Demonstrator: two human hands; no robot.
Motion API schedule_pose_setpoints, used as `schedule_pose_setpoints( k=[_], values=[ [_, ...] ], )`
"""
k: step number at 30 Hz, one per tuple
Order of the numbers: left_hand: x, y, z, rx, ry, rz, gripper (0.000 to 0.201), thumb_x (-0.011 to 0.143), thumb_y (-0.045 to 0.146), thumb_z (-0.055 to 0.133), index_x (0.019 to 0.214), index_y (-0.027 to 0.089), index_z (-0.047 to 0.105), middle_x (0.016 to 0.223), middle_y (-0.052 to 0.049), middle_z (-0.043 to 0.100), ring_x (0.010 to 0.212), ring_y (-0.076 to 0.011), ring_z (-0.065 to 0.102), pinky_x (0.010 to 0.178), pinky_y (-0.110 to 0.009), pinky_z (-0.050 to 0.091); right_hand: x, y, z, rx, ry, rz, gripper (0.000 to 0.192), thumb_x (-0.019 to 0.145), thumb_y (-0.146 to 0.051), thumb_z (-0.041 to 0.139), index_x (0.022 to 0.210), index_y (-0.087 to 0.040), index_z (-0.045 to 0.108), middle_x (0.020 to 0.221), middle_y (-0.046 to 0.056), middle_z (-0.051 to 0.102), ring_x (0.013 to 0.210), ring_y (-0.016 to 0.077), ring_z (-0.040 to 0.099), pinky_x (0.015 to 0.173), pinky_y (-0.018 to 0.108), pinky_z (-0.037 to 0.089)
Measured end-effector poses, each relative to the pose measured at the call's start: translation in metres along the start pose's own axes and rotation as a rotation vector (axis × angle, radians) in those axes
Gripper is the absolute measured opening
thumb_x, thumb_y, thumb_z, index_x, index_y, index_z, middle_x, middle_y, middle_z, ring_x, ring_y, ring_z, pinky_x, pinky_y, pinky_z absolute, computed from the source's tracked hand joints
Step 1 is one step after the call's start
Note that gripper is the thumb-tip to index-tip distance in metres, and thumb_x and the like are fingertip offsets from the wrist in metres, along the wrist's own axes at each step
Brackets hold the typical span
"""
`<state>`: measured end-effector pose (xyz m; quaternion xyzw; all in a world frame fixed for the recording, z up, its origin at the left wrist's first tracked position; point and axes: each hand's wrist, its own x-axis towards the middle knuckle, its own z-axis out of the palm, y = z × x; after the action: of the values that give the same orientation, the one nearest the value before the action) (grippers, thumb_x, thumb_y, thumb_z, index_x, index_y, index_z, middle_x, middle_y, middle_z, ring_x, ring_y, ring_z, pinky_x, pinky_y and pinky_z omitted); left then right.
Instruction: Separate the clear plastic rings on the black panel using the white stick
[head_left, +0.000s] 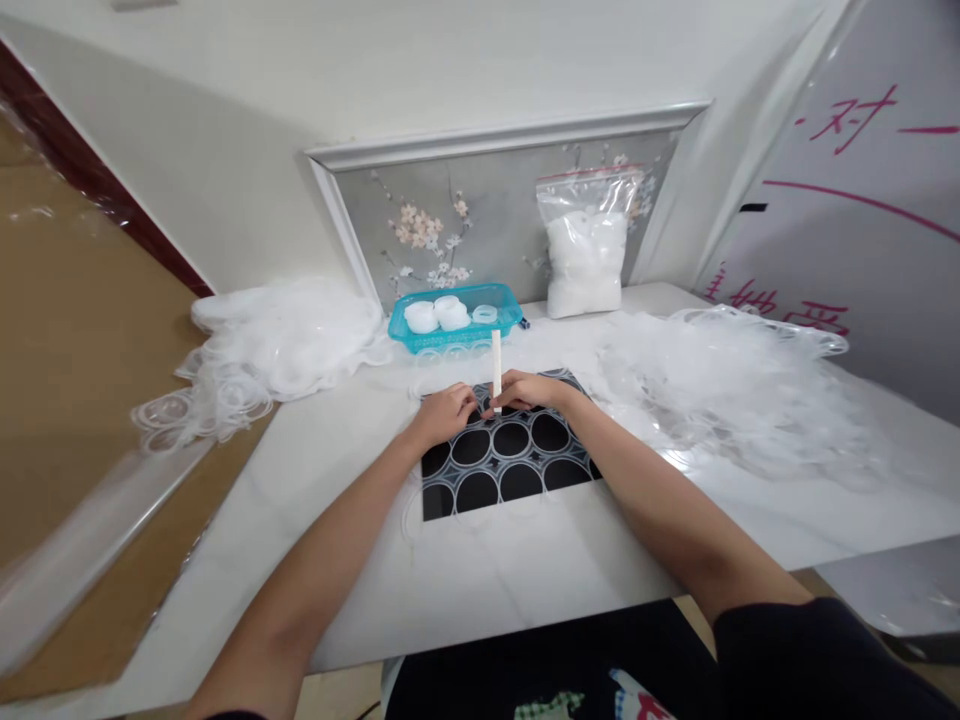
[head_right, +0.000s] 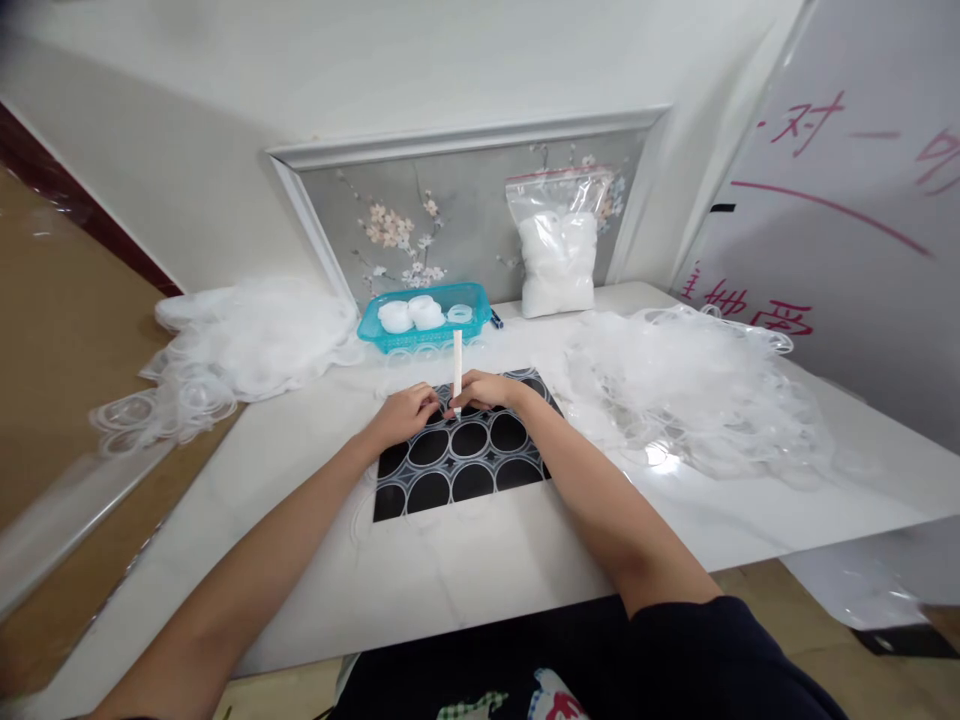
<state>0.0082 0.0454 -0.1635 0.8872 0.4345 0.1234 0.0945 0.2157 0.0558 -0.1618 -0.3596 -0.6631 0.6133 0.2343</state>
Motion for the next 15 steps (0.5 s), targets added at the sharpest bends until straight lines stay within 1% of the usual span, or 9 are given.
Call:
schedule_pose_setpoints(
  k=[3,5,7,9,10,12,13,15],
  values=[
    [-0.003,-0.005,-0.006,-0.073,-0.022,0.043,0.009,0.084,0.027,0.056,0.083,0.019,0.06,0.067,0.002,0.056,0.062,-0.0134,0.054,0.06,-0.024,0.039,-0.002,-0.001,0.001,0.016,0.022,0.004,0.015,0.063,-0.027,0.062,0.055,-0.016,0.056,0.068,0.006,0.073,0.032,0.0038,0.026,0.037,0.023,0.014],
    [-0.003,-0.008,-0.01,-0.101,0.0,0.059,0.008,0.079,0.022,0.059,0.086,0.019,0.06,0.064,0.003,0.054,0.06,-0.0128,0.052,0.059,-0.024,0.04,-0.002,-0.002,0.002,0.003,0.025,0.013,0.015,0.062,-0.026,0.062,0.054,-0.015,0.056,0.066,0.006,0.072,0.032,0.0039,0.026,0.037,0.023,0.014],
    [-0.003,-0.011,-0.012,-0.112,0.044,0.07,0.02,0.074,0.011,0.055,0.091,0.018,0.061,0.068,0.002,0.055,0.065,-0.0138,0.054,0.065,-0.024,0.042,-0.001,-0.003,0.003,-0.015,0.019,0.018,0.014,0.062,-0.025,0.061,0.054,-0.015,0.057,0.064,0.007,0.072,0.032,0.0041,0.027,0.037,0.024,0.015],
    [-0.001,-0.013,-0.012,-0.113,0.105,0.066,0.028,0.072,0.003,0.048,0.092,0.018,0.061,0.078,-0.001,0.059,0.077,-0.0158,0.057,0.075,-0.026,0.044,0.0,-0.003,0.003,-0.025,0.007,0.021,0.014,0.062,-0.024,0.061,0.053,-0.015,0.057,0.064,0.007,0.072,0.033,0.0042,0.028,0.037,0.023,0.016],
    [0.001,-0.013,-0.011,-0.114,0.14,0.056,0.029,0.073,0.002,0.045,0.092,0.017,0.061,0.084,-0.003,0.061,0.084,-0.0169,0.058,0.081,-0.027,0.044,0.001,-0.003,0.003,-0.025,0.002,0.022,0.014,0.063,-0.024,0.061,0.053,-0.015,0.057,0.064,0.007,0.072,0.033,0.0041,0.028,0.036,0.023,0.016],
    [0.003,-0.013,-0.009,-0.119,0.215,0.016,0.027,0.078,0.003,0.042,0.09,0.017,0.061,0.095,-0.006,0.061,0.095,-0.0184,0.057,0.089,-0.029,0.043,0.001,-0.001,0.001,-0.023,-0.008,0.029,0.013,0.063,-0.023,0.061,0.054,-0.015,0.057,0.064,0.006,0.072,0.033,0.0039,0.028,0.036,0.023,0.017],
    [0.004,-0.013,-0.007,-0.124,0.249,-0.011,0.024,0.081,0.005,0.042,0.09,0.016,0.061,0.098,-0.007,0.061,0.097,-0.0187,0.057,0.09,-0.029,0.043,0.002,0.0,0.001,-0.02,-0.013,0.032,0.013,0.064,-0.023,0.061,0.054,-0.014,0.057,0.064,0.006,0.072,0.032,0.0037,0.028,0.036,0.023,0.017],
    [0.005,-0.013,-0.004,-0.137,0.301,-0.07,0.02,0.086,0.012,0.043,0.092,0.016,0.062,0.1,-0.008,0.061,0.094,-0.0188,0.059,0.088,-0.03,0.044,0.002,0.001,0.001,0.001,-0.014,0.025,0.013,0.065,-0.022,0.062,0.056,-0.013,0.058,0.063,0.007,0.071,0.032,0.0032,0.028,0.035,0.022,0.016]
  ],
)
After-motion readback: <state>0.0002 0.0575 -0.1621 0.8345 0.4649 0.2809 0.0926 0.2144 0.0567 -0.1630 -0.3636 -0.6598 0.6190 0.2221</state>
